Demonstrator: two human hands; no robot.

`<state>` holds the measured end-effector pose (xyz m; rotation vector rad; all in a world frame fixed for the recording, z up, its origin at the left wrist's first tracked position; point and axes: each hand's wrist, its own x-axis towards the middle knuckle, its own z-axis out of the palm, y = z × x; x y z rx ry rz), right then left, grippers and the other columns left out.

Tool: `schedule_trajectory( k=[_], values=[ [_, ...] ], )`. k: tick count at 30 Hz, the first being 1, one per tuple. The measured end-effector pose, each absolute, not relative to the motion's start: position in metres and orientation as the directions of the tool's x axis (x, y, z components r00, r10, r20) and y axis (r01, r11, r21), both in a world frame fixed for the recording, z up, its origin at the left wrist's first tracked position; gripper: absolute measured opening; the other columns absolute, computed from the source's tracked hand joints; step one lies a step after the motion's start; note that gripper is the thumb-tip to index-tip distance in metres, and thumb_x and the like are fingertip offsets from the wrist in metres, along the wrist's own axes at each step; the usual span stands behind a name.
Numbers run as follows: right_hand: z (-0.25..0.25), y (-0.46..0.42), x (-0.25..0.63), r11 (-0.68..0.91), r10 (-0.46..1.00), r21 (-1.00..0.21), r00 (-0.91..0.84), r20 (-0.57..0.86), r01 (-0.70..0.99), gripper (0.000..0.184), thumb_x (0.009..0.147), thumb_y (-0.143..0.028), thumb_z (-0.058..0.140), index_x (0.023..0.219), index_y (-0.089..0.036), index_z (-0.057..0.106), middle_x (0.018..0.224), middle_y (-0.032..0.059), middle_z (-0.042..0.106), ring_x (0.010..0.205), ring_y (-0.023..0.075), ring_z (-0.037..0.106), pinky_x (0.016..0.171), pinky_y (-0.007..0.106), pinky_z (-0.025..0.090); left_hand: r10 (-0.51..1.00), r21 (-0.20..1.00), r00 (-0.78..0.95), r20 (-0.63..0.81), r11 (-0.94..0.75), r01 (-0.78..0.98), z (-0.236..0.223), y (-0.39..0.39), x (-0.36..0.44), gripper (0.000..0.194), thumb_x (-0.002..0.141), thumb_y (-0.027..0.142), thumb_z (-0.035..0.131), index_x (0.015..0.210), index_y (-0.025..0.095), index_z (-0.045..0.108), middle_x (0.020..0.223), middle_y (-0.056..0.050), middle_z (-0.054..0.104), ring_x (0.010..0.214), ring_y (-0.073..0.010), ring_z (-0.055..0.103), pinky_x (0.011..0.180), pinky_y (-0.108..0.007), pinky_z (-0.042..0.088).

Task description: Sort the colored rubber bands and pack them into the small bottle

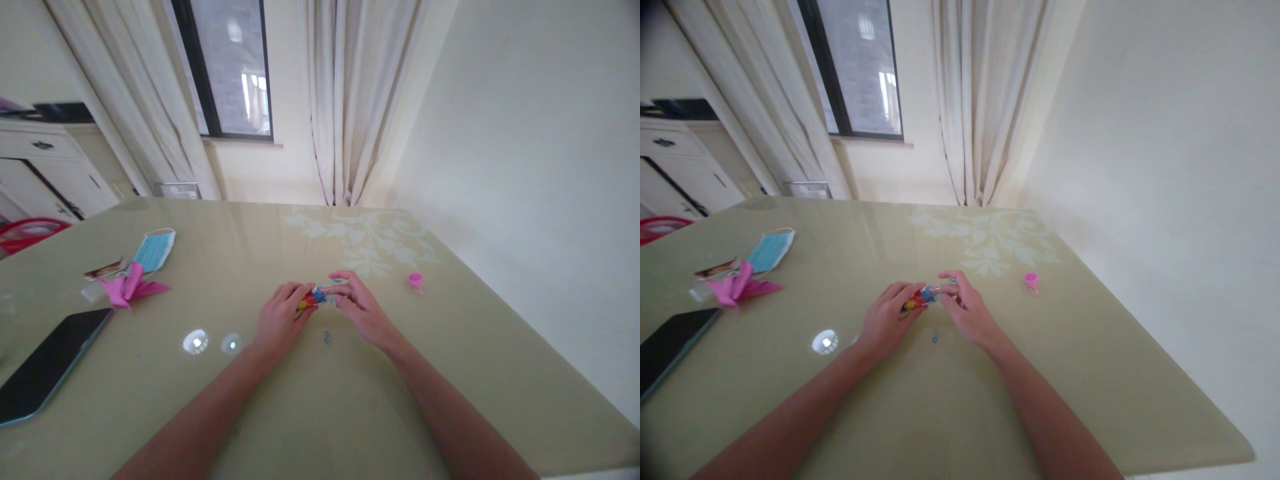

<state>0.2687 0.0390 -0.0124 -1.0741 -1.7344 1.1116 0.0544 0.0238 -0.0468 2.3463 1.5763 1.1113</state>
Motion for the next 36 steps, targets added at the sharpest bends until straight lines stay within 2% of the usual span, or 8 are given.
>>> schedule_trajectory(
  k=[6, 11, 14, 17, 20, 22, 28, 36],
  values=[
    [-0.005, 0.040, 0.272, 0.288, 0.943, -0.947, -0.213, 0.255, 0.140, 0.026, 0.095, -0.035, 0.055, 0.119, -0.026, 0.057, 0.107, 0.0075, 0.082, 0.075, 0.0181, 0.066, 0.074, 0.034, 0.055, 0.859, 0.499, 0.176, 0.481, -0.433, 0.751, -0.046, 0.024, 0.055, 0.037, 0.097, 0.027, 0.071, 0.133, 0.028, 0.063, 0.121, -0.006, 0.072, 0.112, -0.0258, 0.068, 0.094, -0.038, 0.057],
    [-0.004, 0.048, 0.280, 0.310, 0.943, -0.939, -0.171, 0.285, 0.148, 0.025, 0.096, -0.036, 0.056, 0.117, -0.024, 0.060, 0.102, 0.0082, 0.082, 0.075, 0.0183, 0.067, 0.072, 0.033, 0.054, 0.868, 0.527, 0.173, 0.465, -0.428, 0.734, -0.045, 0.025, 0.055, 0.036, 0.099, 0.029, 0.068, 0.134, 0.027, 0.061, 0.123, -0.007, 0.071, 0.113, -0.0265, 0.068, 0.097, -0.041, 0.057],
    [-0.006, 0.062, 0.300, 0.302, 0.949, -0.894, -0.020, 0.313, 0.331, 0.025, 0.094, -0.040, 0.058, 0.111, -0.023, 0.065, 0.099, 0.0098, 0.079, 0.080, 0.0212, 0.069, 0.071, 0.034, 0.054, 0.867, 0.546, 0.154, 0.474, -0.427, 0.721, -0.044, 0.026, 0.055, 0.035, 0.100, 0.030, 0.067, 0.134, 0.027, 0.060, 0.123, -0.008, 0.071, 0.112, -0.0267, 0.069, 0.097, -0.042, 0.057],
    [-0.009, 0.075, 0.327, 0.182, 0.965, -0.710, 0.013, 0.261, 0.680, 0.032, 0.086, -0.043, 0.073, 0.108, -0.019, 0.073, 0.113, 0.0143, 0.075, 0.087, 0.0240, 0.070, 0.080, 0.038, 0.055, 0.861, 0.563, 0.135, 0.490, -0.431, 0.705, -0.044, 0.027, 0.055, 0.035, 0.100, 0.031, 0.067, 0.133, 0.025, 0.060, 0.122, -0.008, 0.071, 0.112, -0.0270, 0.069, 0.098, -0.043, 0.057],
    [-0.012, 0.080, 0.347, 0.108, 0.993, -0.527, -0.069, 0.092, 0.843, 0.056, 0.071, -0.043, 0.090, 0.118, -0.017, 0.075, 0.122, 0.0158, 0.071, 0.090, 0.0246, 0.071, 0.083, 0.038, 0.056, 0.859, 0.571, 0.129, 0.495, -0.434, 0.697, -0.045, 0.027, 0.055, 0.035, 0.099, 0.031, 0.068, 0.133, 0.025, 0.060, 0.122, -0.008, 0.072, 0.112, -0.0267, 0.069, 0.098, -0.043, 0.058],
    [-0.014, 0.080, 0.351, 0.120, 0.990, -0.489, -0.141, -0.007, 0.864, 0.058, 0.067, -0.034, 0.093, 0.119, -0.017, 0.076, 0.115, 0.0137, 0.073, 0.091, 0.0243, 0.072, 0.081, 0.035, 0.056, 0.860, 0.576, 0.123, 0.495, -0.431, 0.695, -0.046, 0.027, 0.055, 0.035, 0.099, 0.031, 0.068, 0.133, 0.026, 0.061, 0.123, -0.008, 0.072, 0.112, -0.0266, 0.069, 0.095, -0.041, 0.059],
    [-0.026, 0.082, 0.342, 0.231, 0.958, -0.581, -0.288, -0.005, 0.780, 0.015, 0.080, -0.014, 0.077, 0.094, -0.020, 0.079, 0.084, 0.0047, 0.077, 0.080, 0.0197, 0.073, 0.077, 0.031, 0.057, 0.861, 0.570, 0.137, 0.489, -0.435, 0.697, -0.045, 0.027, 0.055, 0.035, 0.099, 0.033, 0.068, 0.133, 0.027, 0.062, 0.122, -0.007, 0.072, 0.112, -0.0262, 0.069, 0.095, -0.041, 0.059],
    [-0.050, 0.086, 0.325, 0.269, 0.962, -0.626, -0.180, 0.203, 0.732, 0.034, 0.085, -0.012, 0.071, 0.119, -0.019, 0.071, 0.107, 0.0098, 0.074, 0.085, 0.0178, 0.074, 0.080, 0.032, 0.060, 0.863, 0.535, 0.147, 0.484, -0.424, 0.731, -0.046, 0.028, 0.055, 0.035, 0.098, 0.031, 0.069, 0.132, 0.026, 0.063, 0.121, -0.007, 0.072, 0.112, -0.0265, 0.069, 0.096, -0.041, 0.058]
  ],
)
